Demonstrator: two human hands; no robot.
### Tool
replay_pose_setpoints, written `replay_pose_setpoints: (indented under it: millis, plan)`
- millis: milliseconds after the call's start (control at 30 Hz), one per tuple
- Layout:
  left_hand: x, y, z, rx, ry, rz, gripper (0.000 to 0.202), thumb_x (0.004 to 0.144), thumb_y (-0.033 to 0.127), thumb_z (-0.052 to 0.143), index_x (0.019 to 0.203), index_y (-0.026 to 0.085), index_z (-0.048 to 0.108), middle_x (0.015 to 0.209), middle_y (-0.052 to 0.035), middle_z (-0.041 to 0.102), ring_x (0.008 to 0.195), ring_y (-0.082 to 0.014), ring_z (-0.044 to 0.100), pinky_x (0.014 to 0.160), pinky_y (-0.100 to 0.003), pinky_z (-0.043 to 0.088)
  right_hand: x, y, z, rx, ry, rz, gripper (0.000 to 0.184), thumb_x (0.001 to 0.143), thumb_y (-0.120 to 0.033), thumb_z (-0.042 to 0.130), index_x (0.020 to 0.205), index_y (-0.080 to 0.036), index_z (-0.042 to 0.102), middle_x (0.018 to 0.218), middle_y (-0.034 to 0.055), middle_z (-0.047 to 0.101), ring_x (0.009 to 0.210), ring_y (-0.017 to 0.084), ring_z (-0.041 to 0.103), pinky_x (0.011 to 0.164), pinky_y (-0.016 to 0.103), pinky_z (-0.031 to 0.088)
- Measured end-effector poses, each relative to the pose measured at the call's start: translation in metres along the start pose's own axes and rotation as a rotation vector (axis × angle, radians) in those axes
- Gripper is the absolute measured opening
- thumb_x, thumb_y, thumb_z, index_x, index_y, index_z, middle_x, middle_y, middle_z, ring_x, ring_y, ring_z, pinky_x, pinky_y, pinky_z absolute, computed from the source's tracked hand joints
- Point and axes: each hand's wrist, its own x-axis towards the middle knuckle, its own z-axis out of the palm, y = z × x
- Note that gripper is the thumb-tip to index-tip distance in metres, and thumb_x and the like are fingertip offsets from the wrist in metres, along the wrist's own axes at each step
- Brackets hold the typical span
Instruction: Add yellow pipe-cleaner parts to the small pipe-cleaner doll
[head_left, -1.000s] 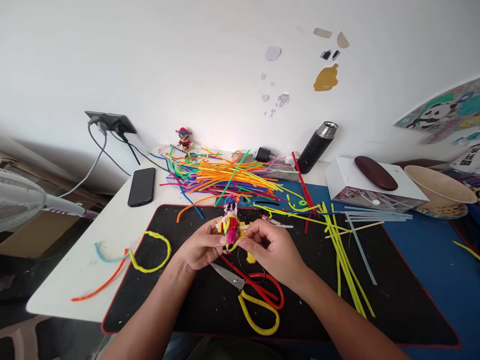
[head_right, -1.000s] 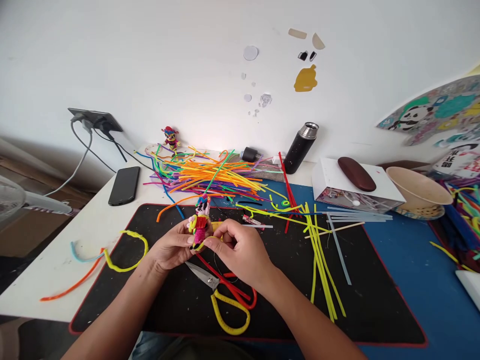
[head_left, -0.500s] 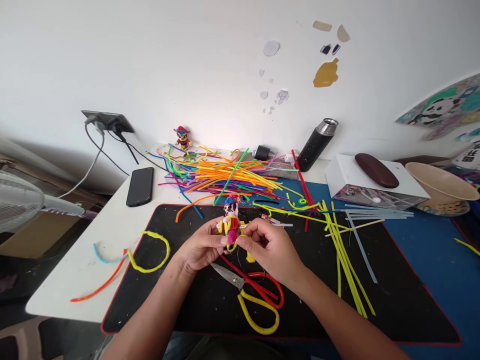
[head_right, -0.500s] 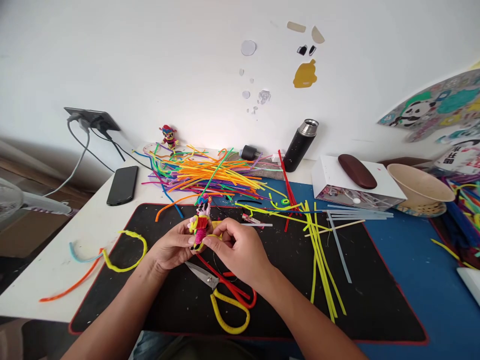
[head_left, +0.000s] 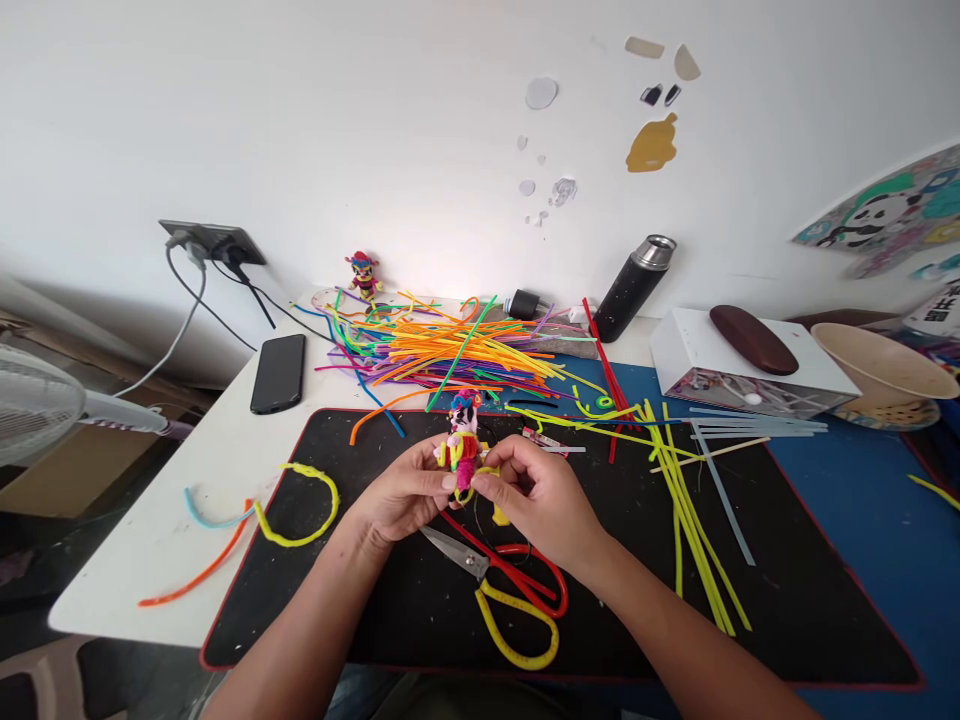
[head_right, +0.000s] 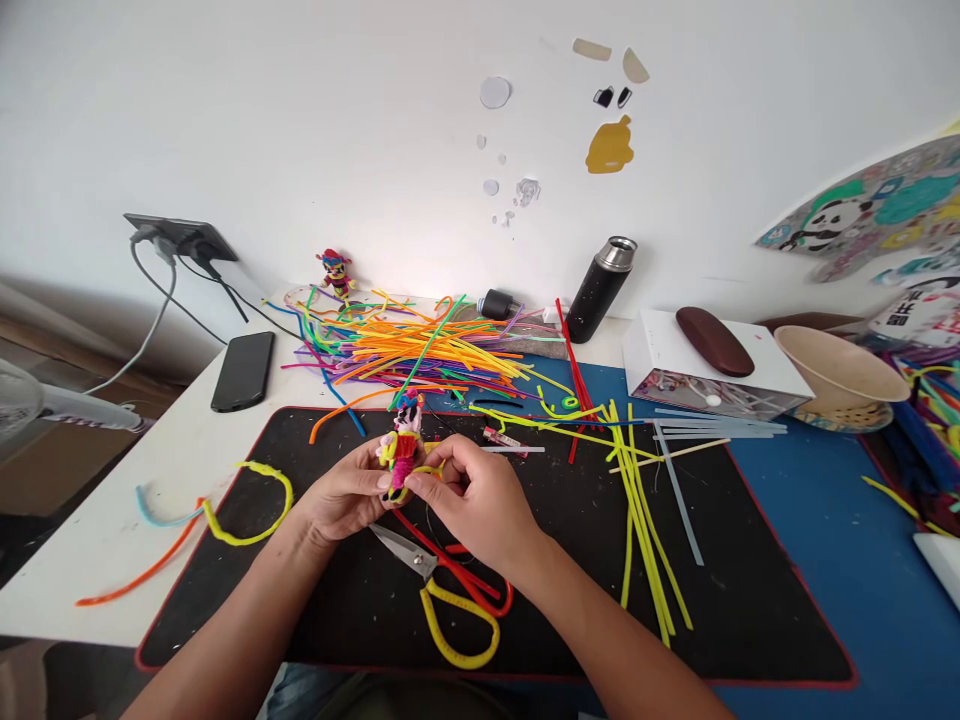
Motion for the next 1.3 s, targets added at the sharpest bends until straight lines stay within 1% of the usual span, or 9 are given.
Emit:
replay_pose_setpoints:
  millis: [233, 467, 700, 767, 933, 1067, 1200, 1233, 1300]
  plan:
    - [0.0, 0.002, 0.001, 0.031, 0.031, 0.007, 0.042, 0.064, 0.016, 0.098, 0.1, 0.012, 0.077, 0.08, -0.0022, 0.071, 0.063, -0.0096, 0.065, 0.06, -0.018, 0.056, 0.002, -0.001, 0.001, 0.031, 0.019, 0.014, 0.028, 0.094, -0.049, 0.073, 0.098, -0.023, 0.065, 0.063, -0.0061, 0.051, 0.056, 0.014, 0.048, 0.055, 0.026, 0.037]
    - [0.001, 0.004, 0.004, 0.099, 0.066, 0.031, 0.037, 0.065, 0.018, 0.099, 0.094, 0.012, 0.076, 0.081, -0.0017, 0.069, 0.067, -0.0101, 0.063, 0.064, -0.019, 0.054, 0.003, 0.003, -0.001, 0.096, 0.027, 0.038, 0.03, 0.094, -0.05, 0.073, 0.1, -0.022, 0.065, 0.064, -0.0061, 0.052, 0.057, 0.014, 0.049, 0.056, 0.026, 0.038]
    - [0.004, 0.01, 0.011, 0.167, 0.065, 0.059, 0.035, 0.067, 0.018, 0.099, 0.095, 0.013, 0.077, 0.08, -0.0019, 0.069, 0.068, -0.0106, 0.061, 0.063, -0.02, 0.05, 0.007, 0.004, -0.005, 0.174, 0.02, 0.052, 0.035, 0.092, -0.054, 0.074, 0.098, -0.021, 0.065, 0.064, -0.0062, 0.051, 0.055, 0.013, 0.047, 0.053, 0.025, 0.037]
    - [0.005, 0.01, 0.013, 0.162, 0.068, 0.061, 0.036, 0.067, 0.019, 0.099, 0.096, 0.013, 0.079, 0.081, -0.0022, 0.07, 0.069, -0.0107, 0.061, 0.063, -0.02, 0.049, 0.008, 0.006, -0.006, 0.189, 0.023, 0.054, 0.036, 0.092, -0.056, 0.075, 0.099, -0.021, 0.065, 0.063, -0.0066, 0.051, 0.054, 0.013, 0.048, 0.052, 0.025, 0.038]
    - [0.006, 0.008, 0.011, 0.174, 0.095, 0.037, 0.046, 0.067, 0.021, 0.099, 0.109, 0.014, 0.082, 0.088, -0.0045, 0.074, 0.072, -0.0117, 0.062, 0.064, -0.021, 0.048, 0.008, 0.009, -0.006, 0.198, 0.04, 0.054, 0.04, 0.09, -0.059, 0.075, 0.098, -0.022, 0.064, 0.063, -0.0072, 0.05, 0.051, 0.012, 0.046, 0.05, 0.024, 0.037]
    - [0.007, 0.007, 0.009, 0.178, 0.075, 0.032, 0.036, 0.07, 0.019, 0.097, 0.102, 0.012, 0.081, 0.088, -0.0054, 0.075, 0.072, -0.0126, 0.063, 0.067, -0.023, 0.049, 0.009, 0.01, -0.005, 0.212, 0.038, 0.065, 0.043, 0.089, -0.063, 0.074, 0.098, -0.022, 0.064, 0.062, -0.0076, 0.049, 0.047, 0.011, 0.043, 0.045, 0.023, 0.033]
    - [0.01, 0.006, 0.01, 0.135, 0.098, 0.045, 0.051, 0.069, 0.015, 0.097, 0.116, 0.017, 0.076, 0.09, -0.0035, 0.075, 0.073, -0.013, 0.066, 0.068, -0.022, 0.05, 0.01, 0.013, -0.005, 0.229, 0.033, 0.08, 0.043, 0.09, -0.062, 0.075, 0.099, -0.022, 0.065, 0.061, -0.0078, 0.05, 0.045, 0.01, 0.041, 0.043, 0.023, 0.031]
    - [0.011, 0.006, 0.011, 0.125, 0.111, 0.052, 0.053, 0.068, 0.014, 0.098, 0.116, 0.018, 0.075, 0.09, -0.003, 0.074, 0.074, -0.0131, 0.067, 0.068, -0.022, 0.051, 0.011, 0.014, -0.006, 0.233, 0.034, 0.085, 0.042, 0.09, -0.061, 0.075, 0.1, -0.022, 0.065, 0.061, -0.0078, 0.05, 0.045, 0.01, 0.041, 0.042, 0.023, 0.031]
    - [0.012, 0.007, 0.012, 0.122, 0.132, 0.057, 0.052, 0.066, 0.013, 0.099, 0.112, 0.017, 0.074, 0.088, -0.0024, 0.074, 0.073, -0.013, 0.067, 0.069, -0.022, 0.052, 0.012, 0.014, -0.006, 0.24, 0.036, 0.09, 0.041, 0.09, -0.06, 0.075, 0.1, -0.021, 0.064, 0.061, -0.0077, 0.05, 0.045, 0.01, 0.041, 0.043, 0.023, 0.031]
